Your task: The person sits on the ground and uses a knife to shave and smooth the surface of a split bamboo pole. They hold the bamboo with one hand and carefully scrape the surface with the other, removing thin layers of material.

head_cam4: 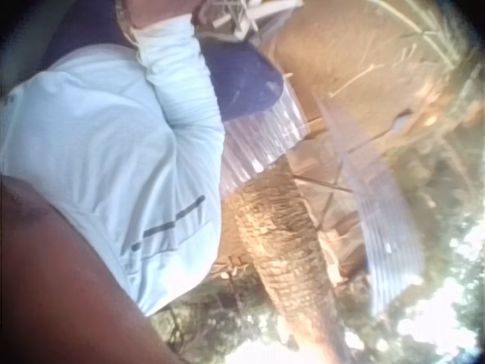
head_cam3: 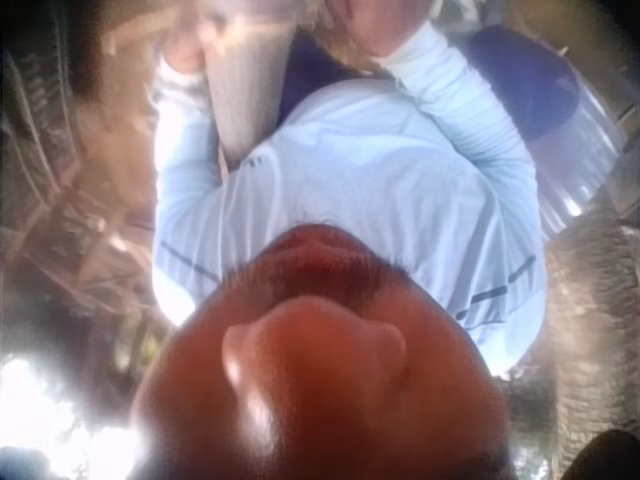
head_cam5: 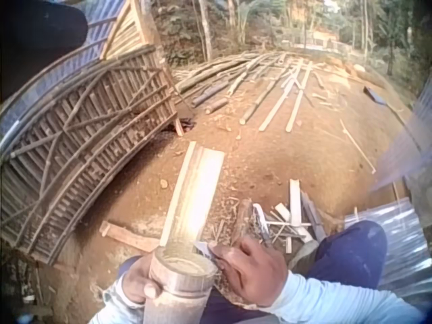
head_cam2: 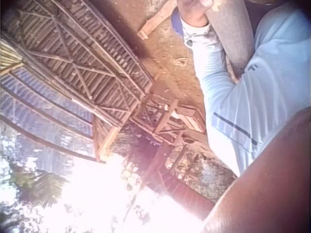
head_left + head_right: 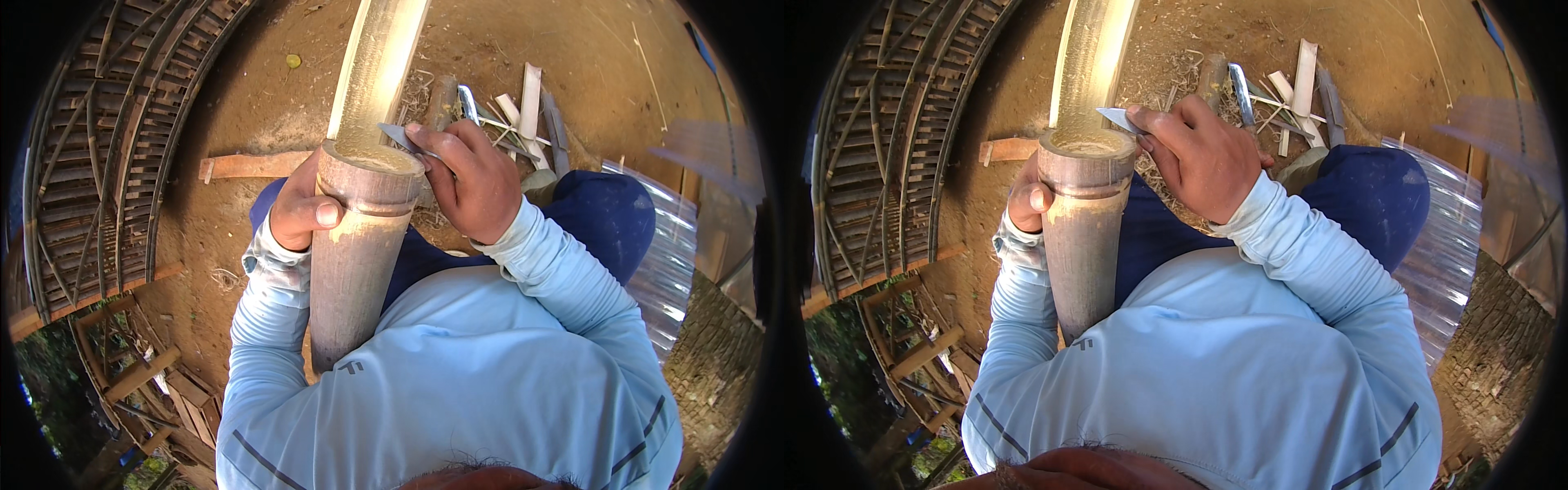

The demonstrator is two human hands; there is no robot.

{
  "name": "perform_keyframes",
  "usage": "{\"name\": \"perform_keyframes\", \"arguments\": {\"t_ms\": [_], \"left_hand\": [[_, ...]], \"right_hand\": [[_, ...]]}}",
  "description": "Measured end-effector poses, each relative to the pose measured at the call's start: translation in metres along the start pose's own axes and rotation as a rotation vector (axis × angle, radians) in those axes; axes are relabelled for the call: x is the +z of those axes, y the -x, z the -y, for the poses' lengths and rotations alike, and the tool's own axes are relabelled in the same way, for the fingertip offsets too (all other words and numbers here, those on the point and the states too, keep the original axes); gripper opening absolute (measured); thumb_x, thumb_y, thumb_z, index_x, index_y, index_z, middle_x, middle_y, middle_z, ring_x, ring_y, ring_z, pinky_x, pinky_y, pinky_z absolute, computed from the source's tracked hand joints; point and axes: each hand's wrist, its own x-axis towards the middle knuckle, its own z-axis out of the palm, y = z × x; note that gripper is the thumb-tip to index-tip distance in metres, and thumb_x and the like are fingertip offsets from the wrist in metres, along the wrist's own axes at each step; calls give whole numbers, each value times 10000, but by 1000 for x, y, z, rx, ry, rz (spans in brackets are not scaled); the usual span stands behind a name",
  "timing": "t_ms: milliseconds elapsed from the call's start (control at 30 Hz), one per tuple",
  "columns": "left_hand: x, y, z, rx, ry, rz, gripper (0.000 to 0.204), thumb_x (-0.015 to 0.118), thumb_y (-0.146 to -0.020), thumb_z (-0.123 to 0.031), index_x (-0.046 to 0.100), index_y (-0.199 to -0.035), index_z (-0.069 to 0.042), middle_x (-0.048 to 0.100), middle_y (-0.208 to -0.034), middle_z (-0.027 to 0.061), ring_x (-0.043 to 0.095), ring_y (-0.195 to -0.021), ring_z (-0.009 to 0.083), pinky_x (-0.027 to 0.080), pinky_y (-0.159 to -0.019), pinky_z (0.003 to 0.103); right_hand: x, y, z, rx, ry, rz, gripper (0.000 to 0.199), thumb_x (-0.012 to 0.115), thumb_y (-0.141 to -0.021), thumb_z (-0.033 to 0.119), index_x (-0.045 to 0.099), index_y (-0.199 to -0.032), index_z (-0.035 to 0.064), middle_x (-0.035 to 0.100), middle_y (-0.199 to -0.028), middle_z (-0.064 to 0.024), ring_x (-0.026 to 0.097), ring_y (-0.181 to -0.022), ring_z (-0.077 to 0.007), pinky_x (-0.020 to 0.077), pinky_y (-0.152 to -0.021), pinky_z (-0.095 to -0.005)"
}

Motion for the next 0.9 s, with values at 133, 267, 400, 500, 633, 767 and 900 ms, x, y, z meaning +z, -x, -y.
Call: {"name": "perform_keyframes", "arguments": {"t_ms": [133,267,400,500,633,767,900], "left_hand": [[-1,-2,3,-16,37,13,1030,862,-675,-423,402,-1437,94,608,-1307,193,615,-1165,262,467,-1024,366],[0,0,3,-16,30,-24,1045,873,-661,-427,405,-1434,98,609,-1306,196,616,-1165,265,469,-1022,365],[-2,1,5,-13,23,-45,1057,880,-650,-431,406,-1433,99,610,-1304,198,617,-1166,264,471,-1019,365],[-2,1,6,-10,31,-58,1065,882,-643,-432,405,-1432,101,612,-1302,199,619,-1164,264,471,-1018,364],[1,1,5,-22,46,-81,1075,884,-634,-431,402,-1431,105,618,-1287,196,623,-1158,267,471,-1019,364],[4,0,3,-7,62,-57,1110,884,-641,-434,369,-1458,114,578,-1364,236,612,-1185,281,463,-1037,379],[15,-5,2,26,91,-44,1145,887,-648,-438,339,-1481,125,513,-1446,279,599,-1214,290,455,-1052,395]], "right_hand": [[-1,0,2,7,2,12,304,691,-929,168,669,-1233,160,557,-863,-89,642,-641,-276,521,-568,-390],[-1,0,3,21,-9,19,304,685,-931,150,666,-1235,155,558,-875,-94,647,-653,-280,525,-578,-392],[-2,0,4,20,-14,23,318,686,-926,133,662,-1243,150,557,-882,-99,647,-655,-279,530,-585,-392],[-3,0,4,28,-13,32,329,691,-918,126,660,-1245,148,557,-880,-101,649,-657,-283,530,-584,-393],[-2,1,5,40,-17,31,338,692,-912,116,659,-1246,148,561,-888,-102,651,-662,-293,531,-579,-397],[1,-2,-1,51,-16,-34,332,684,-917,121,659,-1247,158,577,-884,-97,654,-669,-298,526,-568,-399],[-1,-7,-9,44,-18,-64,335,679,-928,138,654,-1261,167,585,-872,-96,653,-675,-293,517,-560,-393]]}}
